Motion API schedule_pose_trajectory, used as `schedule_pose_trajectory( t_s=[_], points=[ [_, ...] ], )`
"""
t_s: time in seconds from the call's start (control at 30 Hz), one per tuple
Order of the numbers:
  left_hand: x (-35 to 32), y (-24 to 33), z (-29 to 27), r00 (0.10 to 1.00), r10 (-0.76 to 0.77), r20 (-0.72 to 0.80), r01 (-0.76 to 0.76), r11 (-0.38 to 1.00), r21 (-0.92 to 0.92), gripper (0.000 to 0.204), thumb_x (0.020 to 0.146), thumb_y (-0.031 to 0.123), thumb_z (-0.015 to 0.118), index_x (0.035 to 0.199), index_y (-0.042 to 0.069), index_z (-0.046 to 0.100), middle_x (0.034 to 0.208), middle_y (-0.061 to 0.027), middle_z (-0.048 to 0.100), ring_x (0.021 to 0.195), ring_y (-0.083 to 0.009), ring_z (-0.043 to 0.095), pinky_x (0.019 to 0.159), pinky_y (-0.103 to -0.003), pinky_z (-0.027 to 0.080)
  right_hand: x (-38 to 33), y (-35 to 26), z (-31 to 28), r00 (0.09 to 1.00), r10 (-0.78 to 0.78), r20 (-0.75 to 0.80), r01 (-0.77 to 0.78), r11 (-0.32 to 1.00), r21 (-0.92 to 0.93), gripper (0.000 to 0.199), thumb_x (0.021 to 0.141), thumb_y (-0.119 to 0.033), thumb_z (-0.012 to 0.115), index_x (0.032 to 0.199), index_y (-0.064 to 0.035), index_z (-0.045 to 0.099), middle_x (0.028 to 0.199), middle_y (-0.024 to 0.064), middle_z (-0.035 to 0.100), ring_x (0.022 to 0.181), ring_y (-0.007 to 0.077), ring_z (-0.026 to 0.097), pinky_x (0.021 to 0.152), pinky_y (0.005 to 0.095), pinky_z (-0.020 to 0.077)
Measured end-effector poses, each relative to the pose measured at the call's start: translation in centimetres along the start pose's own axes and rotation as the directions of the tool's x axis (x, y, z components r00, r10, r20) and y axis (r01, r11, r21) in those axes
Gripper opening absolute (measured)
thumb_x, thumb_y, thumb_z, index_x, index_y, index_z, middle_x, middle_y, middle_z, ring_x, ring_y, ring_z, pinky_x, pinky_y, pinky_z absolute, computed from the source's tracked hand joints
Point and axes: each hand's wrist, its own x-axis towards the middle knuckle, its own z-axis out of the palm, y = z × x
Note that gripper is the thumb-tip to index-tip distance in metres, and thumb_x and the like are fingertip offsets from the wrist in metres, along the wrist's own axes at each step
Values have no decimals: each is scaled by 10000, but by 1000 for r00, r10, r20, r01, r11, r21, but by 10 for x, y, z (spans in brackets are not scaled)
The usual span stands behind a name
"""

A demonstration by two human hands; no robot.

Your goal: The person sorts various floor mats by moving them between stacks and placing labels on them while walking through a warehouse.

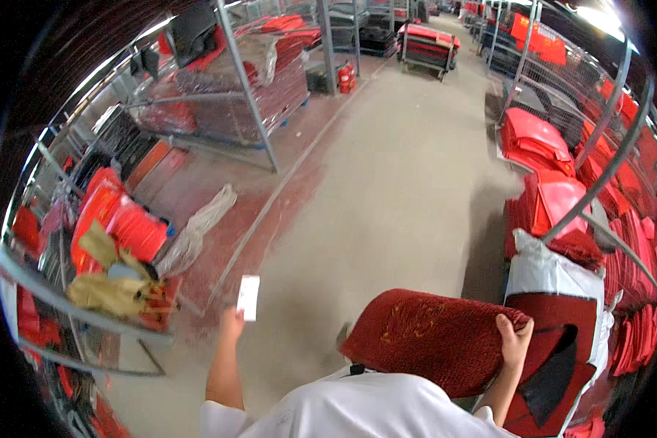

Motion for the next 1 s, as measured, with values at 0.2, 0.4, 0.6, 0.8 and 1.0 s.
schedule_pose_trajectory(
  t_s=[0.2,0.4,0.6,0.8,1.0],
  points=[
    [27,0,52,907,-291,304,197,932,304,283,783,246,518,820,-26,588,726,-191,591,700,-344,572,624,-425,437,140,-33,143,999,41,25,-39,997,-62,193,740,-41,609,579,8,516,566,-53,474,488,34,391,432,208,316],
    [196,-6,80,762,-582,283,524,812,259,268,787,217,500,849,-34,572,733,-177,595,689,-325,577,619,-423,438,307,-7,262,1000,-1,3,1,995,-104,153,736,-39,620,622,32,545,620,-5,546,541,55,474,485,212,390],
    [545,94,140,890,-426,164,445,890,-101,256,790,188,482,879,-41,556,740,-163,600,679,-305,582,614,-421,439,460,44,338,993,43,-113,-71,965,-252,275,716,-116,687,735,-48,421,752,-3,461,660,73,452,544,219,383],
    [881,470,139,959,271,77,-231,912,-338,312,828,251,508,763,-53,538,615,-135,569,576,-224,584,530,-339,421,615,57,411,969,83,-233,-72,996,54,276,716,-46,666,768,-53,395,704,-3,488,621,69,461,527,210,393],
    [993,547,209,849,467,247,-489,872,35,263,778,251,521,767,-8,565,761,-223,563,722,-372,545,631,-438,416,817,75,453,976,-17,-215,-9,993,-117,274,693,-96,661,519,-14,466,496,-54,411,475,42,392,419,217,322]
  ],
)
